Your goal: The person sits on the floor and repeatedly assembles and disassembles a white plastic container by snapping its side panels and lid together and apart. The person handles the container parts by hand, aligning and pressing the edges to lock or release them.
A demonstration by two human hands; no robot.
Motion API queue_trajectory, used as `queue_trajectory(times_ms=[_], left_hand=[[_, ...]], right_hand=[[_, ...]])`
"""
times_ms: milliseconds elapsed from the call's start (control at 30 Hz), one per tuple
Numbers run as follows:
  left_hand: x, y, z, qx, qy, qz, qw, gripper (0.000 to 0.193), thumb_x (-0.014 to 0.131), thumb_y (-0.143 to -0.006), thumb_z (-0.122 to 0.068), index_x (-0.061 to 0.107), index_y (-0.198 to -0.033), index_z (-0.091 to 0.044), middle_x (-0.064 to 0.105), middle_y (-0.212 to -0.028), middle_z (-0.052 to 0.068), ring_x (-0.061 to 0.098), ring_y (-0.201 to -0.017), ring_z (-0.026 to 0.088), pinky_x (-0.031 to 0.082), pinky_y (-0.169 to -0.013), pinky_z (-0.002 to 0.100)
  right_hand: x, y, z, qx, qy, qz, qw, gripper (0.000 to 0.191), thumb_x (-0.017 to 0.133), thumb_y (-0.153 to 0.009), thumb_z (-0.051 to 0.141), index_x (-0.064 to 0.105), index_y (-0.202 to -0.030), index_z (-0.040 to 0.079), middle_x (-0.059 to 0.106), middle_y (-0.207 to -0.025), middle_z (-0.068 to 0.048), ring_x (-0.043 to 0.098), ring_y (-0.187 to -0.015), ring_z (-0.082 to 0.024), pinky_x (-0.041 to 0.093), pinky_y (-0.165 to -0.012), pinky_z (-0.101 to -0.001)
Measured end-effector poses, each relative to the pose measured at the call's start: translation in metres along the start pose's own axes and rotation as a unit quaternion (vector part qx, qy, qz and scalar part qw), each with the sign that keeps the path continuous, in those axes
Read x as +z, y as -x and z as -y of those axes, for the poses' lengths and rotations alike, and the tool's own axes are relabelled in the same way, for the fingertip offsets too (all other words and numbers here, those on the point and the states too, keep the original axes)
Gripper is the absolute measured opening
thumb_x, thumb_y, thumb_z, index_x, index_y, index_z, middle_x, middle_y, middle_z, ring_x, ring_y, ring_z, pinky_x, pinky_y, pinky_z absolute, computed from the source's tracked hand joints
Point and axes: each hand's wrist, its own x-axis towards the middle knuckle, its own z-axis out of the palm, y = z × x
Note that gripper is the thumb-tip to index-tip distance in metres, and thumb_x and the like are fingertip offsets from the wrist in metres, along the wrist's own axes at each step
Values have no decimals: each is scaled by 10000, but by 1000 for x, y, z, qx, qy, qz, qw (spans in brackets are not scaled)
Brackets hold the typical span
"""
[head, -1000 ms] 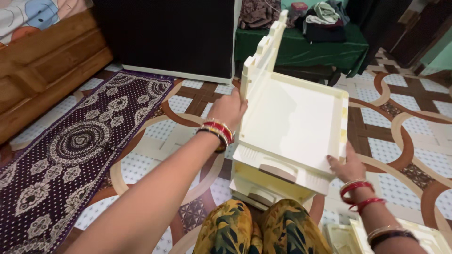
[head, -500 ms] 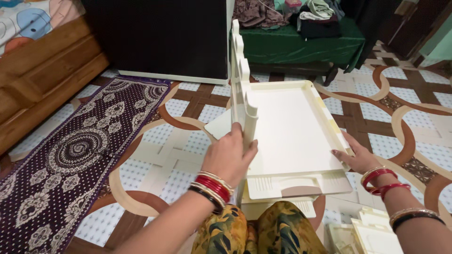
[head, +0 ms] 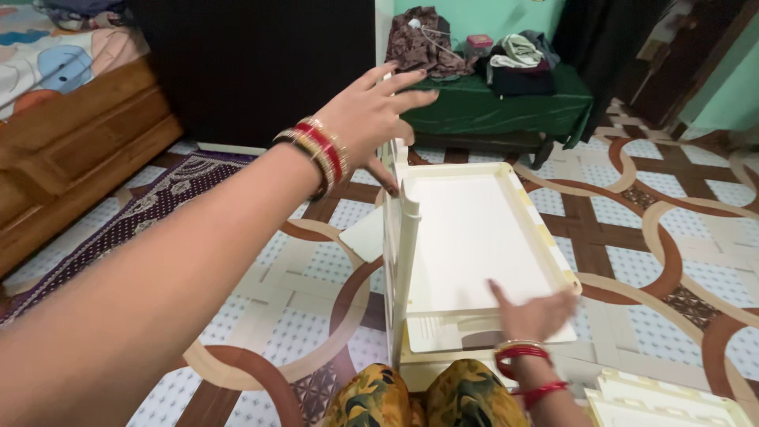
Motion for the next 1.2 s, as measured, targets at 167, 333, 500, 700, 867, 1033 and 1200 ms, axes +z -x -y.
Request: queue_trajectory(times_ms=[167,333,500,700,867,1033,1200], left_hand=[[11,-42,7,195,99,20,976,605,838,-505,-736,837,-761,-188,739,-1081,40,454,-1345,359,289,-1150,546],[30,-26,-4,50,174,158,971,628,848,-473,-718,788,-774,-170,730,-773,51,729,-842,285,581,-733,416],[39,-28,-6,39,174,97,979,620,891,-390,-696,782,-736,-193,682,-624,38,698,-669,291,545,-588,420],[35,-39,-9,52,155,93,982,621,905,-378,-719,757,-668,-191,650,-569,32,681,-629,294,521,-562,413],[35,-35,-8,35,158,107,981,641,886,-378,-742,736,-653,-183,654,-569,27,684,-629,282,527,-566,412],[36,-37,-11,34,148,98,984,672,840,-384,-800,721,-639,-189,649,-563,31,684,-624,293,533,-569,416],[29,-44,-33,13,135,61,989,785,793,-394,-897,692,-582,-142,638,-564,86,673,-640,335,532,-581,432]], right_hand=[[-4,42,63,-233,166,278,917,1090,769,-568,832,460,-1493,344,279,-1660,-153,248,-1536,-383,154,-1264,-571],[-38,81,107,-266,190,342,881,1123,732,-610,833,358,-1541,328,240,-1639,-159,172,-1521,-437,104,-1180,-691],[-42,107,136,-225,204,301,904,1070,666,-678,878,392,-1521,277,228,-1617,-234,141,-1497,-500,79,-1168,-702],[-27,117,156,-148,192,261,934,759,657,-757,777,606,-1368,329,221,-1636,-212,87,-1505,-531,34,-1161,-723],[-18,118,158,-136,223,260,930,577,649,-842,639,637,-1341,350,232,-1642,-187,84,-1515,-517,26,-1162,-733],[-4,107,137,-169,235,277,916,662,687,-820,632,617,-1366,264,245,-1641,-197,109,-1513,-514,36,-1152,-738],[-3,70,90,-266,151,236,923,1006,787,-699,619,443,-1487,97,368,-1557,-172,176,-1483,-504,50,-1137,-764]])
